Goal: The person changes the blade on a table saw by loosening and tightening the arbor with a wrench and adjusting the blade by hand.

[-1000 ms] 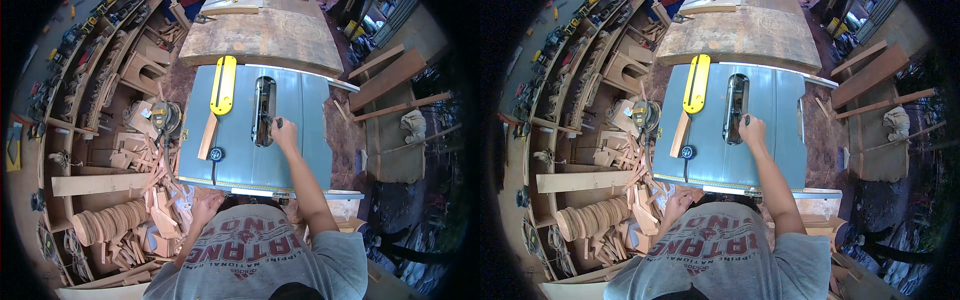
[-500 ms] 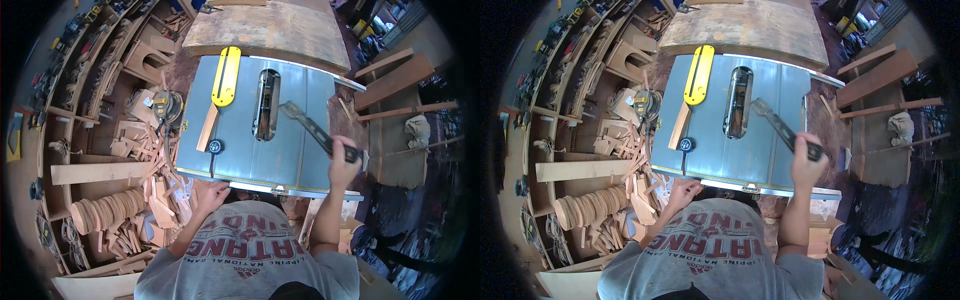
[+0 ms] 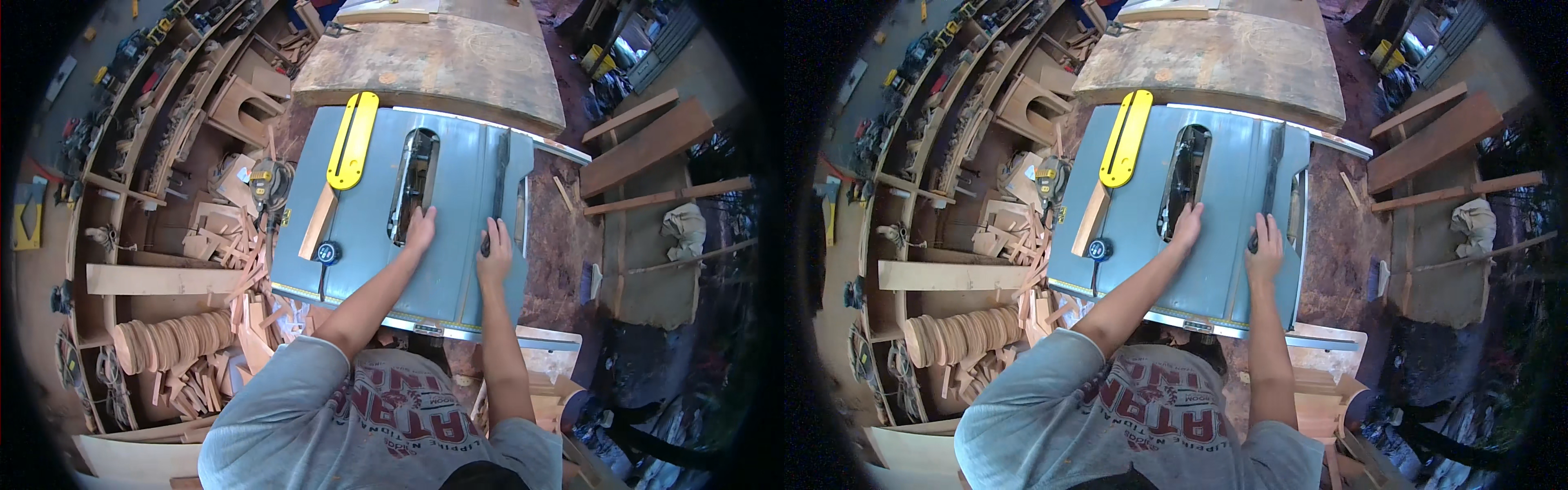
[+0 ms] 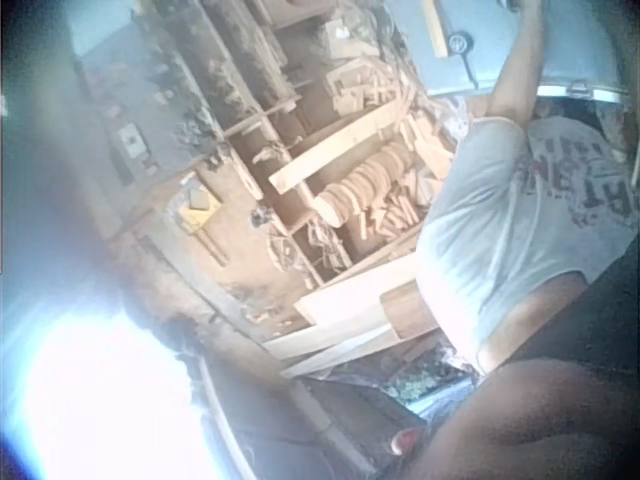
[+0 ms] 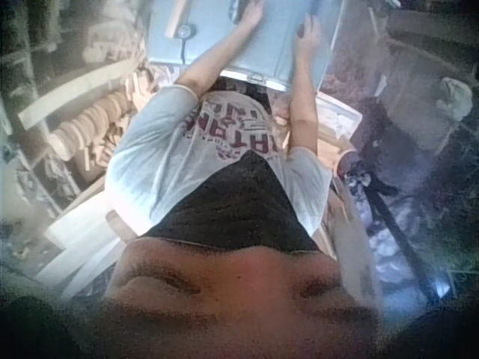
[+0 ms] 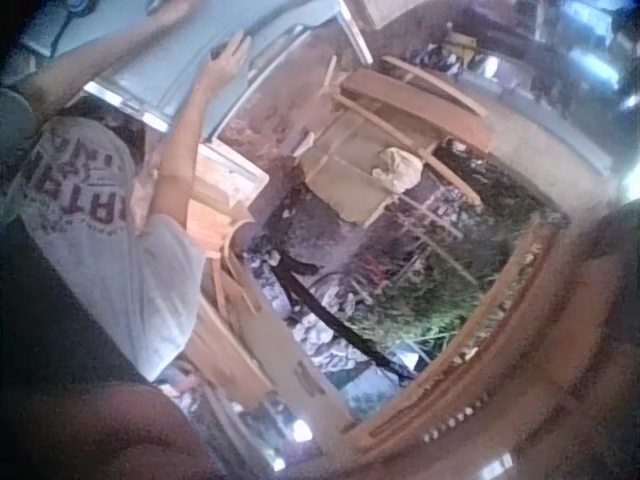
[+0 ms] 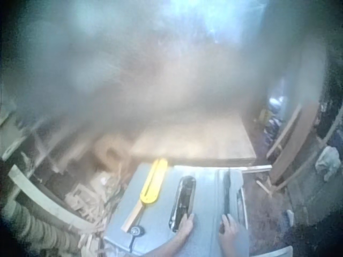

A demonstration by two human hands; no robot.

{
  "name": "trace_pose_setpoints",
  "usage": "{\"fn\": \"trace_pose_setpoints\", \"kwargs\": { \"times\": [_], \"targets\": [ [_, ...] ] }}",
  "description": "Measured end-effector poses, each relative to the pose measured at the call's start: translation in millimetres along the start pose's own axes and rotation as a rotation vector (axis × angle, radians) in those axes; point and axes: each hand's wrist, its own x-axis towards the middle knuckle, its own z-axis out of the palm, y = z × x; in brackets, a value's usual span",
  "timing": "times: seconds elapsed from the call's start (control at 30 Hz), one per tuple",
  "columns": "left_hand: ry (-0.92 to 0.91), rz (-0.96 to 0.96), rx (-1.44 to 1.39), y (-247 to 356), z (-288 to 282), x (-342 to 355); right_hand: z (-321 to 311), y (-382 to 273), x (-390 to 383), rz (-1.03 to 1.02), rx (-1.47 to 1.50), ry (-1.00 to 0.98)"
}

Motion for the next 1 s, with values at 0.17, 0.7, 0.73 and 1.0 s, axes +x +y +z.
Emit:
{"fn": "trace_pose_setpoints", "kwargs": {
  "times": [0.17,0.7,0.73,1.0],
  "targets": [
    [0.178,-0.147,-0.146,-37,-95,75,42,-68,19,-0.085,0.053,-0.11],
    [-0.17,-0.464,-0.459,-32,-27,101,19,-11,11,-0.058,-0.134,-0.138],
    [-0.171,-0.462,-0.484,-31,-29,105,21,-12,13,-0.07,-0.138,-0.155],
    [-0.315,-0.632,-0.598,0,-5,100,26,0,11,-0.014,-0.163,-0.139]
  ]
}}
